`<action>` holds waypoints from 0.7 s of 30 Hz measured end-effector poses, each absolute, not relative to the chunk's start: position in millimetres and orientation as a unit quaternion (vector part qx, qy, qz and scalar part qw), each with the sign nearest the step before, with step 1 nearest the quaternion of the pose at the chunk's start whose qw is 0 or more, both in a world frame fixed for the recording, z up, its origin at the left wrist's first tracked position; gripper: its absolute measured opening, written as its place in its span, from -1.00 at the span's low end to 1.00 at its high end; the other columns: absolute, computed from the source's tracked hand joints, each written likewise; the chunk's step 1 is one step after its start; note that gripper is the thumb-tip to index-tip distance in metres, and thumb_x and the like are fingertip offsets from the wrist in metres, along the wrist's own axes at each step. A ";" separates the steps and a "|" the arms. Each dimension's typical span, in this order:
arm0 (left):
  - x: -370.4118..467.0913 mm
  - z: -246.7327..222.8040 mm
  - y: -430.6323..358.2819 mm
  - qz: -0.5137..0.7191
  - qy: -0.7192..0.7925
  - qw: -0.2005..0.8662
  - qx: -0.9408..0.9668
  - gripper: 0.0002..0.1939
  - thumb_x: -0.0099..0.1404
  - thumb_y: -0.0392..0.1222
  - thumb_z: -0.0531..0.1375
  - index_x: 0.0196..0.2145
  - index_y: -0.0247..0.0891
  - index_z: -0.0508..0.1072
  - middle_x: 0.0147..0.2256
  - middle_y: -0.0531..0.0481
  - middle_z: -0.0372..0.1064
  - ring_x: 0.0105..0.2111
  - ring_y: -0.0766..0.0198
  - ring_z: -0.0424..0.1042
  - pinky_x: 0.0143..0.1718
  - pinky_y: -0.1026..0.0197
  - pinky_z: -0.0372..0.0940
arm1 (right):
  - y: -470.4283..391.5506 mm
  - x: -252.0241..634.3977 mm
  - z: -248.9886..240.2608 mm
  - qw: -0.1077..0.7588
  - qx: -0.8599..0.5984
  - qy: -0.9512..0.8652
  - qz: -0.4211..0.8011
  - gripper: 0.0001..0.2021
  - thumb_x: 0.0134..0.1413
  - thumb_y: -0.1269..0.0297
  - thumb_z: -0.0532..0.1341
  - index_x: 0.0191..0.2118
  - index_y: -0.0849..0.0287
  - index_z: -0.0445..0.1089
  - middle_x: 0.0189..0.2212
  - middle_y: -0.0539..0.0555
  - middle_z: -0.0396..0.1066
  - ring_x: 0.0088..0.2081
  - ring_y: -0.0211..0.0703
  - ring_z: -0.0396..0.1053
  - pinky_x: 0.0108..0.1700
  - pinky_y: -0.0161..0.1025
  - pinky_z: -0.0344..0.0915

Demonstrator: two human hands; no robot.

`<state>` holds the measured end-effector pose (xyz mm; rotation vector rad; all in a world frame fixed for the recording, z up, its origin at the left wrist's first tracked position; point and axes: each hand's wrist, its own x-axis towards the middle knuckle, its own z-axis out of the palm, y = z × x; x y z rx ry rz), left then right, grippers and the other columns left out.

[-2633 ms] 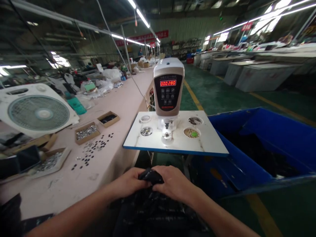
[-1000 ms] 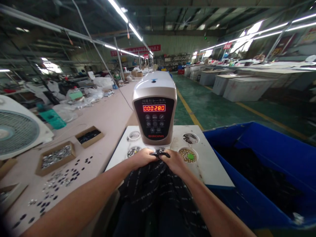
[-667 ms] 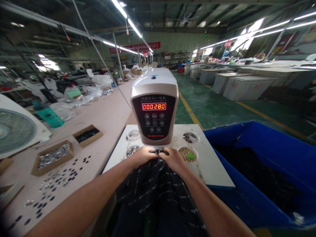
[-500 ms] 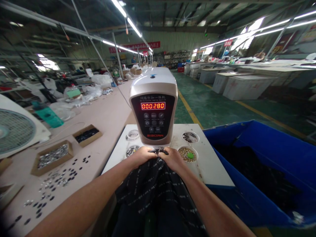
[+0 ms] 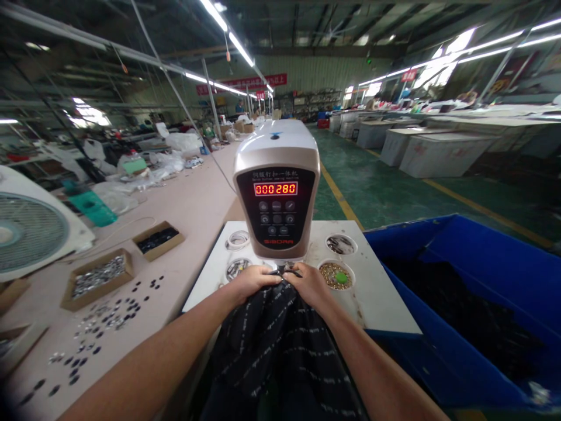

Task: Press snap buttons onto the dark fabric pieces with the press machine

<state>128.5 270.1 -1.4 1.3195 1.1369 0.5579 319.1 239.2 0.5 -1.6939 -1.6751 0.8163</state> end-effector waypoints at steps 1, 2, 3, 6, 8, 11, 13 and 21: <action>127.6 -3.6 269.2 0.254 0.496 0.601 0.573 -0.64 -0.06 0.02 0.37 -0.43 -0.32 0.47 -0.49 0.06 0.37 -0.44 0.28 0.30 -0.35 0.23 0.13 | 238.7 318.7 -0.6 0.311 -0.642 -0.631 0.306 -0.74 0.05 0.10 0.19 -0.30 0.17 0.51 -0.42 0.04 0.54 -0.30 -0.03 0.47 -0.26 -0.23 0.26; 127.0 -5.9 268.3 0.267 0.501 0.592 0.572 -0.64 -0.04 0.01 0.37 -0.38 -0.32 0.47 -0.47 0.07 0.38 -0.43 0.29 0.31 -0.33 0.24 0.13 | 238.2 318.2 -1.5 0.314 -0.643 -0.630 0.302 -0.74 0.05 0.11 0.19 -0.28 0.16 0.51 -0.39 0.06 0.55 -0.28 -0.01 0.48 -0.25 -0.22 0.27; 126.6 -8.1 267.2 0.278 0.505 0.584 0.571 -0.63 -0.03 -0.01 0.38 -0.34 -0.32 0.47 -0.46 0.07 0.39 -0.42 0.29 0.32 -0.32 0.24 0.14 | 237.8 317.9 -2.4 0.317 -0.644 -0.629 0.298 -0.74 0.06 0.11 0.19 -0.26 0.16 0.51 -0.37 0.07 0.56 -0.27 0.00 0.49 -0.23 -0.21 0.28; 127.1 -13.9 264.3 0.302 0.519 0.566 0.565 -0.65 0.04 -0.07 0.37 -0.25 -0.31 0.46 -0.44 0.08 0.40 -0.41 0.29 0.33 -0.31 0.25 0.16 | 237.0 318.6 -3.5 0.322 -0.640 -0.634 0.290 -0.73 0.08 0.11 0.19 -0.24 0.16 0.52 -0.34 0.09 0.58 -0.25 0.02 0.50 -0.18 -0.18 0.30; 129.0 -16.7 263.2 0.313 0.526 0.558 0.561 -0.71 0.09 -0.13 0.35 -0.25 -0.30 0.46 -0.45 0.09 0.39 -0.42 0.30 0.33 -0.31 0.26 0.15 | 236.1 320.4 -2.8 0.324 -0.633 -0.640 0.291 -0.72 0.09 0.12 0.20 -0.21 0.17 0.53 -0.32 0.10 0.59 -0.25 0.02 0.50 -0.16 -0.17 0.31; 132.6 -20.0 263.5 0.326 0.525 0.556 0.556 -0.80 0.13 -0.24 0.32 -0.27 -0.31 0.45 -0.44 0.10 0.40 -0.40 0.32 0.34 -0.30 0.27 0.17 | 234.1 323.8 -1.0 0.329 -0.623 -0.646 0.293 -0.69 0.11 0.10 0.19 -0.15 0.17 0.54 -0.29 0.10 0.60 -0.23 0.01 0.51 -0.15 -0.18 0.34; 134.2 -22.2 264.8 0.330 0.523 0.560 0.552 -0.83 0.13 -0.29 0.31 -0.28 -0.32 0.45 -0.43 0.09 0.41 -0.39 0.33 0.35 -0.29 0.27 0.19 | 233.2 325.3 -1.3 0.332 -0.620 -0.648 0.291 -0.67 0.12 0.11 0.18 -0.12 0.17 0.55 -0.27 0.10 0.61 -0.22 0.01 0.51 -0.13 -0.17 0.36; 134.4 -30.5 267.1 0.348 0.527 0.554 0.542 -0.82 0.12 -0.33 0.34 -0.29 -0.33 0.48 -0.43 0.08 0.42 -0.39 0.33 0.37 -0.29 0.29 0.20 | 233.2 324.0 -9.6 0.331 -0.623 -0.661 0.255 -0.64 0.22 0.06 0.12 -0.28 0.15 0.60 -0.31 0.07 0.62 -0.20 0.02 0.53 -0.14 -0.22 0.35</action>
